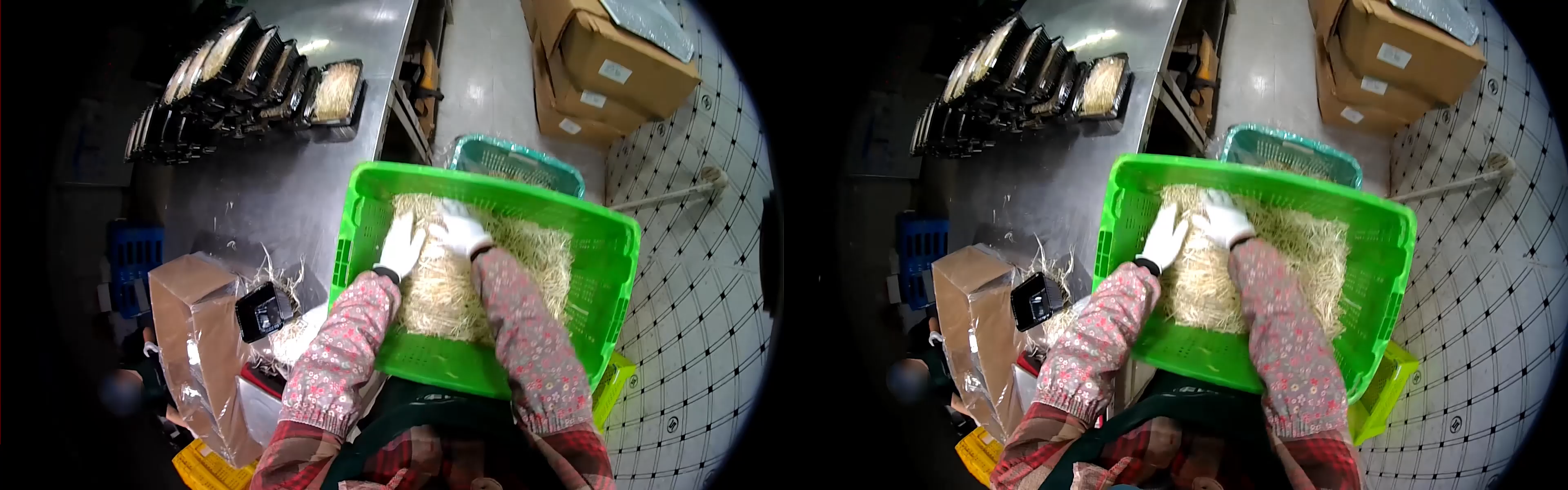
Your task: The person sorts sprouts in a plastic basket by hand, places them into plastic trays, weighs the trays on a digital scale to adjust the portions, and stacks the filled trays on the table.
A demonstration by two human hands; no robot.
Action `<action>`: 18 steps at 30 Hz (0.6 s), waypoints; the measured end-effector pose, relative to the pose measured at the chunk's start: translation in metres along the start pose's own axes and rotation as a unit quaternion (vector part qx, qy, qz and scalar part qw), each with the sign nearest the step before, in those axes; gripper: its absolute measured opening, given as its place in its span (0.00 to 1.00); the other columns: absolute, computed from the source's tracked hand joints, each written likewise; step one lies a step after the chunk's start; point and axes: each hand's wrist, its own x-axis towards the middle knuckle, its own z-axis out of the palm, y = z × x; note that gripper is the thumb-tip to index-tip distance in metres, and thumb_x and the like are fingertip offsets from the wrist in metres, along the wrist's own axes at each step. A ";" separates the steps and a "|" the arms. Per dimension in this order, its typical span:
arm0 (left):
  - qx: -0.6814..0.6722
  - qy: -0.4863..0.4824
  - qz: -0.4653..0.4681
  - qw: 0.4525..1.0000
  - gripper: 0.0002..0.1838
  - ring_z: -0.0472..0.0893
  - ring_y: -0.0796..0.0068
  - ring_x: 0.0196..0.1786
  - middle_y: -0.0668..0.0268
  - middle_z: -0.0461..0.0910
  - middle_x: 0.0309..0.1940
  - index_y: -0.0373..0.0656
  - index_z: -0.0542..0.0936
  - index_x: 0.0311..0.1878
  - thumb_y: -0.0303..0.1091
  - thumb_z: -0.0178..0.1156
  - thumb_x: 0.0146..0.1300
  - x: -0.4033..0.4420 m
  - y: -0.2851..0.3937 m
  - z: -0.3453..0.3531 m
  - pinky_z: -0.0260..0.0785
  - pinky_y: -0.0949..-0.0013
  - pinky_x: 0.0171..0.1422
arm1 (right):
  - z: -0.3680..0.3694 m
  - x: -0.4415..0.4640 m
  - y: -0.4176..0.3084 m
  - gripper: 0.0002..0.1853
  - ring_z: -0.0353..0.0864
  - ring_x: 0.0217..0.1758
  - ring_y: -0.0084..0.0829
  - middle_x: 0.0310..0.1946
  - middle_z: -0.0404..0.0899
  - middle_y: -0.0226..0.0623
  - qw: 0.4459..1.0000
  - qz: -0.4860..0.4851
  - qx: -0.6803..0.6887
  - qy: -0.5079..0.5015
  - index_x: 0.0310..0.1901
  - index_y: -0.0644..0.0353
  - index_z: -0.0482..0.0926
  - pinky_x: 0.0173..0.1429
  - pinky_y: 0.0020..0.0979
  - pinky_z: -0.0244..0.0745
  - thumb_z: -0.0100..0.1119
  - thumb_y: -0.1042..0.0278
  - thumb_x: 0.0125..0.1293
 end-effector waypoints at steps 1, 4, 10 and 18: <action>-0.007 -0.070 -0.010 0.998 0.34 0.62 0.45 0.74 0.43 0.66 0.70 0.37 0.65 0.72 0.52 0.52 0.73 -0.013 -0.011 0.010 0.50 0.54 0.80 | 0.005 -0.017 -0.003 0.39 0.53 0.79 0.52 0.77 0.53 0.50 0.999 0.008 -0.033 0.014 0.75 0.59 0.58 0.79 0.48 0.52 0.47 0.40 0.71; -0.005 -0.109 0.097 0.989 0.47 0.63 0.43 0.73 0.42 0.66 0.69 0.37 0.62 0.74 0.58 0.65 0.60 -0.080 -0.002 0.000 0.51 0.52 0.80 | -0.017 -0.084 -0.030 0.47 0.65 0.71 0.51 0.68 0.66 0.54 0.991 0.020 0.029 -0.127 0.72 0.59 0.64 0.71 0.52 0.62 0.59 0.32 0.59; 0.175 -0.280 0.124 0.936 0.72 0.46 0.42 0.80 0.48 0.45 0.79 0.42 0.41 0.80 0.62 0.76 0.41 -0.132 0.030 -0.017 0.48 0.30 0.75 | 0.034 -0.201 -0.037 0.65 0.49 0.78 0.61 0.76 0.51 0.51 0.978 -0.043 -0.196 -0.057 0.78 0.56 0.48 0.72 0.68 0.50 0.70 0.28 0.45; 0.145 -0.205 0.040 0.967 0.58 0.70 0.46 0.68 0.48 0.66 0.68 0.43 0.52 0.77 0.50 0.74 0.48 -0.100 0.031 0.019 0.70 0.44 0.64 | 0.025 -0.154 -0.008 0.54 0.70 0.66 0.50 0.66 0.66 0.50 0.998 0.021 -0.035 -0.038 0.78 0.51 0.49 0.61 0.46 0.75 0.72 0.59 0.52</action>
